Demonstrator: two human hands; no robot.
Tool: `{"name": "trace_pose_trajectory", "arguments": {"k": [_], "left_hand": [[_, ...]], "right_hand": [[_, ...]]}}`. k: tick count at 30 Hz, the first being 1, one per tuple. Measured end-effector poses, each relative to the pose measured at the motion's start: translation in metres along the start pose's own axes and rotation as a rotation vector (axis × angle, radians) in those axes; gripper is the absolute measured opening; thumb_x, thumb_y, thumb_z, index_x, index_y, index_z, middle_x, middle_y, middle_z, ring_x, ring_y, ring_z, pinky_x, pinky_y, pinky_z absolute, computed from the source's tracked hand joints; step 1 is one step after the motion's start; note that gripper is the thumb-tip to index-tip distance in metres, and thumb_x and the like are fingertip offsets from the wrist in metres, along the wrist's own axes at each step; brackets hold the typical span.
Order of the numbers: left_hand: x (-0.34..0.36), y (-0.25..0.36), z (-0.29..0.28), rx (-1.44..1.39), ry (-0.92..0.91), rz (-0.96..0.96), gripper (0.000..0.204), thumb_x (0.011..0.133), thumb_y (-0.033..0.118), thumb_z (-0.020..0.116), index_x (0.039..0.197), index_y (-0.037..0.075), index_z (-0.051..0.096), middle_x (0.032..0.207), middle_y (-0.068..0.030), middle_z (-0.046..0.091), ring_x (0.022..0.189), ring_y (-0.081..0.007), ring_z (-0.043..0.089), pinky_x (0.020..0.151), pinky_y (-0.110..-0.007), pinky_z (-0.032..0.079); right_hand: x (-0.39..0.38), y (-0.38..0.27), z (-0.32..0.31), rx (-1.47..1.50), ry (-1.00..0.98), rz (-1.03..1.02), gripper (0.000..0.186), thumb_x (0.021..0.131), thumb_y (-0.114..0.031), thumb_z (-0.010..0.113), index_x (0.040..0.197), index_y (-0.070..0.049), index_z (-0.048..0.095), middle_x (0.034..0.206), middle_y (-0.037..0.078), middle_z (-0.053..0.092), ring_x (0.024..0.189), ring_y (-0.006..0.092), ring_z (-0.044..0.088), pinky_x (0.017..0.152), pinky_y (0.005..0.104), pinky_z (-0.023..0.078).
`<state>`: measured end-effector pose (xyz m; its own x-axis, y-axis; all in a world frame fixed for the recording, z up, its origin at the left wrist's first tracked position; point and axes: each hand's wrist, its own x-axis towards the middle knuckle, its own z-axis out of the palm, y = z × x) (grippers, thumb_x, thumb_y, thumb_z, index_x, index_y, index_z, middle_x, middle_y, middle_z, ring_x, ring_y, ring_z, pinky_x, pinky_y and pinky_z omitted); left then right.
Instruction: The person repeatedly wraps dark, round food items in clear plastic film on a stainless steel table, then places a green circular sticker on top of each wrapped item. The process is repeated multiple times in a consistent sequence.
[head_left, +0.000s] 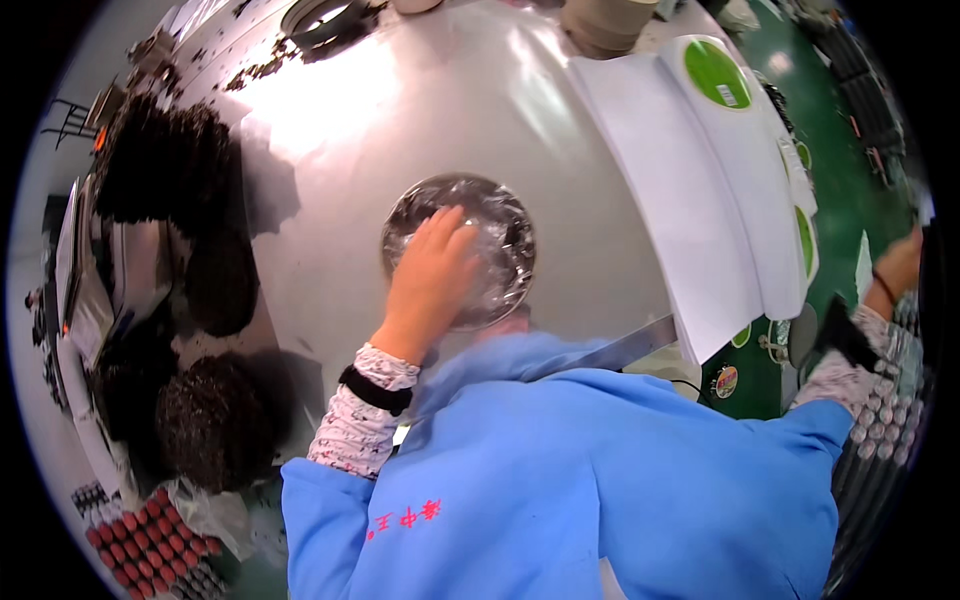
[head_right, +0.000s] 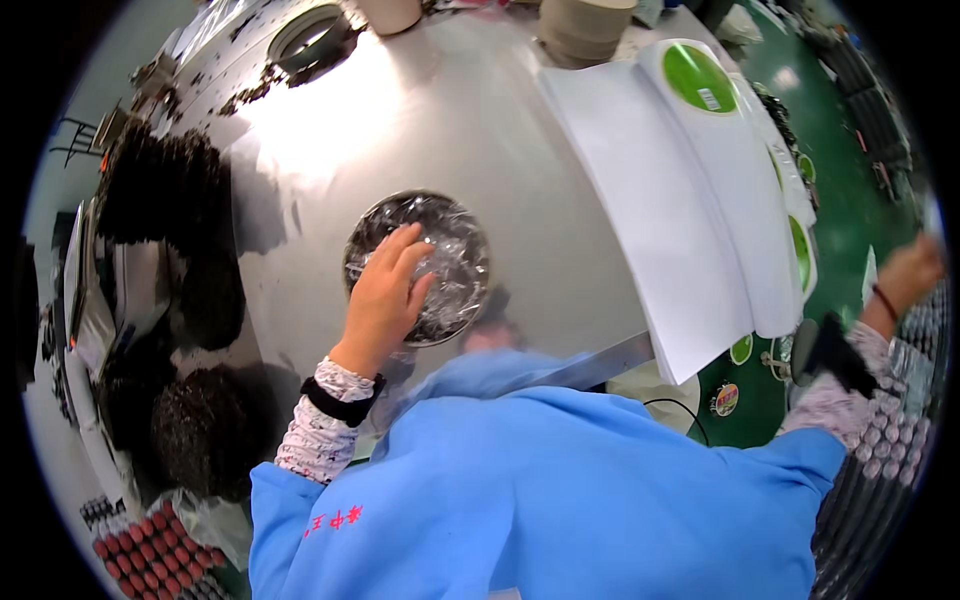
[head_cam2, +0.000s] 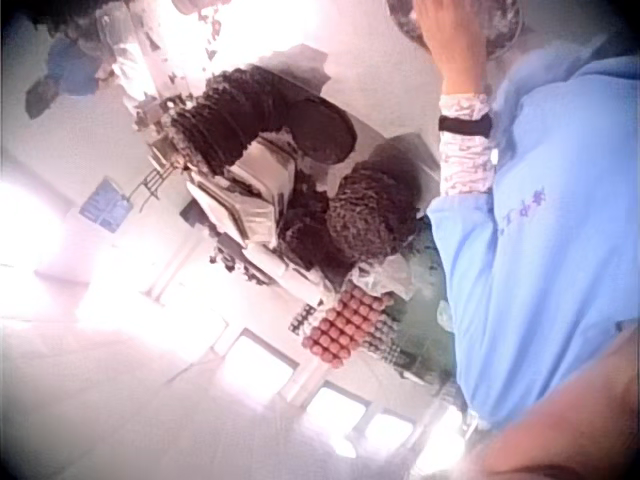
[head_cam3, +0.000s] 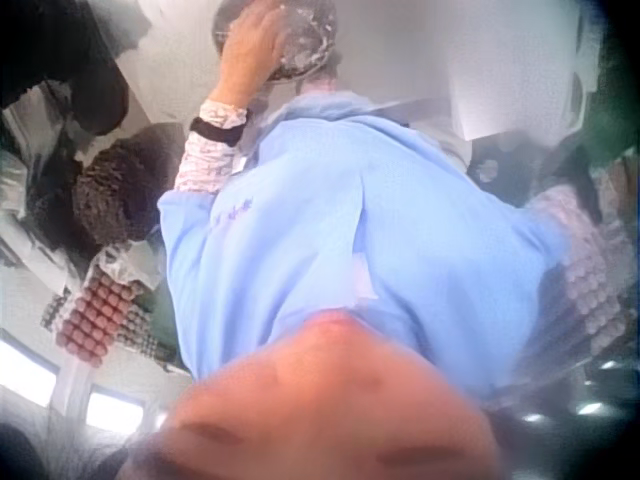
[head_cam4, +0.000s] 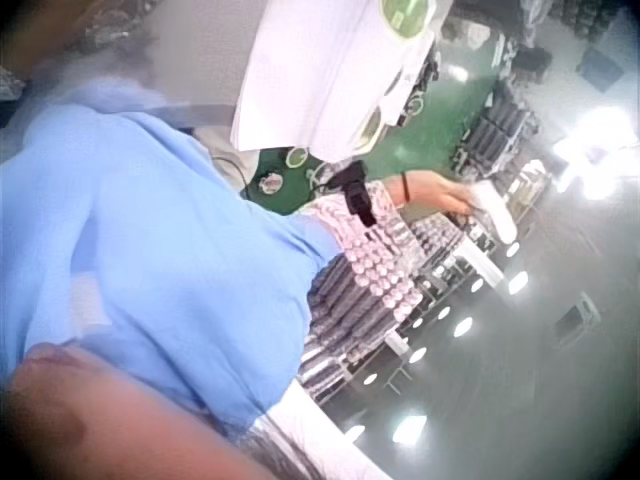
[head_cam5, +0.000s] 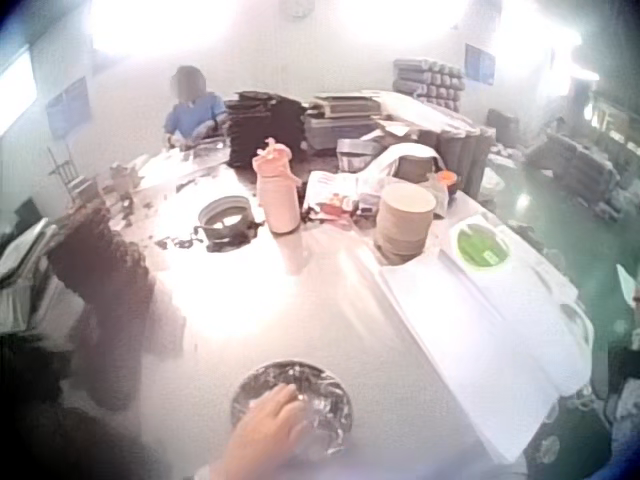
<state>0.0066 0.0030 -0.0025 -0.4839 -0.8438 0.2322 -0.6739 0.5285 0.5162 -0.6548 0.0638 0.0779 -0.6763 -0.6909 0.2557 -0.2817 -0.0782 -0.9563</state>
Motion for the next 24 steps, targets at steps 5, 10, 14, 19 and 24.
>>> {"name": "trace_pose_trajectory", "arguments": {"k": [5, 10, 14, 19, 24], "left_hand": [[-0.017, 0.012, -0.008, 0.274, 0.097, 0.04, 0.023, 0.085, 0.017, 0.066, 0.106, 0.009, 0.071, 0.128, -0.0102, 0.062, 0.121, -0.033, 0.056, 0.103, -0.044, 0.042], [-0.027, 0.016, -0.005, -0.093, 0.083, -0.111, 0.031, 0.087, 0.022, 0.058, 0.114, 0.011, 0.07, 0.121, -0.0104, 0.067, 0.119, -0.0328, 0.057, 0.107, -0.049, 0.038], [-0.027, 0.007, -0.005, -0.008, 0.067, 0.003, 0.032, 0.084, 0.022, 0.064, 0.114, 0.011, 0.069, 0.119, -0.0094, 0.067, 0.116, -0.0314, 0.058, 0.104, -0.046, 0.041], [-0.026, 0.008, -0.004, -0.026, 0.082, -0.013, 0.036, 0.085, 0.022, 0.057, 0.118, 0.01, 0.067, 0.125, -0.0101, 0.065, 0.123, -0.0308, 0.056, 0.111, -0.049, 0.034], [-0.034, 0.004, -0.006, -0.151, 0.081, -0.04, 0.038, 0.085, 0.019, 0.055, 0.117, 0.002, 0.065, 0.122, -0.0172, 0.064, 0.121, -0.0371, 0.055, 0.111, -0.048, 0.034]], "right_hand": [[-0.223, -0.08, 0.309, -0.076, -0.756, -0.635, 0.035, 0.1, -0.018, 0.054, 0.133, -0.007, 0.059, 0.152, 0.016, 0.039, 0.14, 0.0295, 0.039, 0.113, 0.0377, 0.036], [-0.289, -0.06, 0.336, -0.409, -1.08, -0.939, 0.045, 0.085, -0.008, 0.063, 0.129, -0.016, 0.063, 0.148, 0.019, 0.045, 0.138, 0.0353, 0.043, 0.114, 0.0463, 0.037], [-0.289, -0.068, 0.336, -0.658, -1.245, -0.96, 0.061, 0.084, -0.028, 0.069, 0.14, -0.012, 0.051, 0.149, 0.019, 0.042, 0.142, 0.0305, 0.037, 0.116, 0.0456, 0.03], [-0.283, -0.117, 0.355, -0.659, -1.381, -0.78, 0.07, 0.085, -0.039, 0.067, 0.142, -0.004, 0.046, 0.153, 0.019, 0.036, 0.146, 0.0303, 0.028, 0.12, 0.0462, 0.02], [-0.29, -0.057, 0.402, -0.624, -1.224, -0.868, 0.076, 0.091, -0.047, 0.057, 0.148, -0.002, 0.038, 0.159, 0.018, 0.027, 0.149, 0.0314, 0.021, 0.121, 0.0425, 0.017]]}}
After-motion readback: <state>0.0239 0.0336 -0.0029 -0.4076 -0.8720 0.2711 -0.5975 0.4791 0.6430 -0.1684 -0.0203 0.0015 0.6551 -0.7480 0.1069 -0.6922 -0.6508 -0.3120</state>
